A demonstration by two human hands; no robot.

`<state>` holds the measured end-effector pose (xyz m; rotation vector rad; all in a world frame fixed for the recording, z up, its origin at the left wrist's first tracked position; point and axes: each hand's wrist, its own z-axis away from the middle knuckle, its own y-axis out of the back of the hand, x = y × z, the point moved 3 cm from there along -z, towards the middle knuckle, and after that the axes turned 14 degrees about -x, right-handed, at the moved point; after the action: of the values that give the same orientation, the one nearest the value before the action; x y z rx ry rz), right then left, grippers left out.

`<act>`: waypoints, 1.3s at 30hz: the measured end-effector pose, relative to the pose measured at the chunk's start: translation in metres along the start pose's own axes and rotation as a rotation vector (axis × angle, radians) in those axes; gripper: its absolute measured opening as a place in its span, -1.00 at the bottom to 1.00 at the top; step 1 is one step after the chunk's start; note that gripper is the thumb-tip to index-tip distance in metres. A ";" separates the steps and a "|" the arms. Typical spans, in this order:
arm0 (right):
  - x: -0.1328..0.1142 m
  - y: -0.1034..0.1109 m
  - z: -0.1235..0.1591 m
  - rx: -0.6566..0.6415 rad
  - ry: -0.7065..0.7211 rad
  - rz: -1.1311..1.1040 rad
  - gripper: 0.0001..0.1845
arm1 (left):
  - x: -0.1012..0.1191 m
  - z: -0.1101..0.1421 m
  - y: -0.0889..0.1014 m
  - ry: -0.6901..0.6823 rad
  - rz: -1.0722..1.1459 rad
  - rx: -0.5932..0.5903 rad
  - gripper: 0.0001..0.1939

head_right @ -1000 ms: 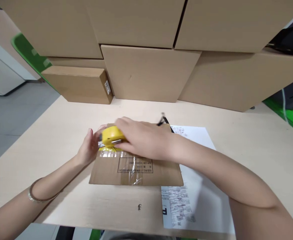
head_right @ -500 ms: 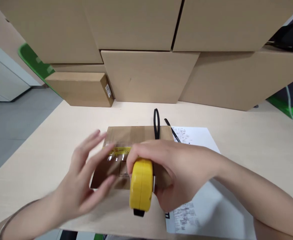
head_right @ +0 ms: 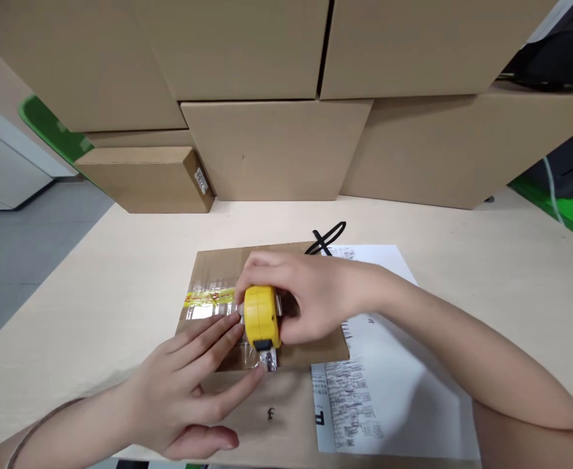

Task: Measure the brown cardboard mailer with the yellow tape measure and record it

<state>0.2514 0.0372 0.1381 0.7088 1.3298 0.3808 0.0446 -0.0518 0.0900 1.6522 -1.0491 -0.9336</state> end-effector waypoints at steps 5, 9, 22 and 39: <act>0.034 0.036 -0.018 0.033 -0.035 -0.001 -0.49 | 0.002 0.001 0.000 0.022 0.000 -0.075 -0.36; 0.079 0.069 -0.038 0.086 -0.042 -0.161 -0.46 | 0.001 0.001 -0.001 0.032 0.018 -0.073 -0.39; 0.101 0.077 -0.032 0.141 -0.041 -0.342 -0.49 | 0.004 0.002 -0.005 0.031 -0.075 -0.061 -0.34; 0.014 -0.019 0.062 0.211 -0.307 -0.146 -0.63 | -0.040 0.032 -0.023 0.477 0.696 0.683 -0.55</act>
<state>0.3116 0.0166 0.1200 0.8041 1.1291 0.0109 0.0068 -0.0194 0.0644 1.6996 -1.5317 0.3056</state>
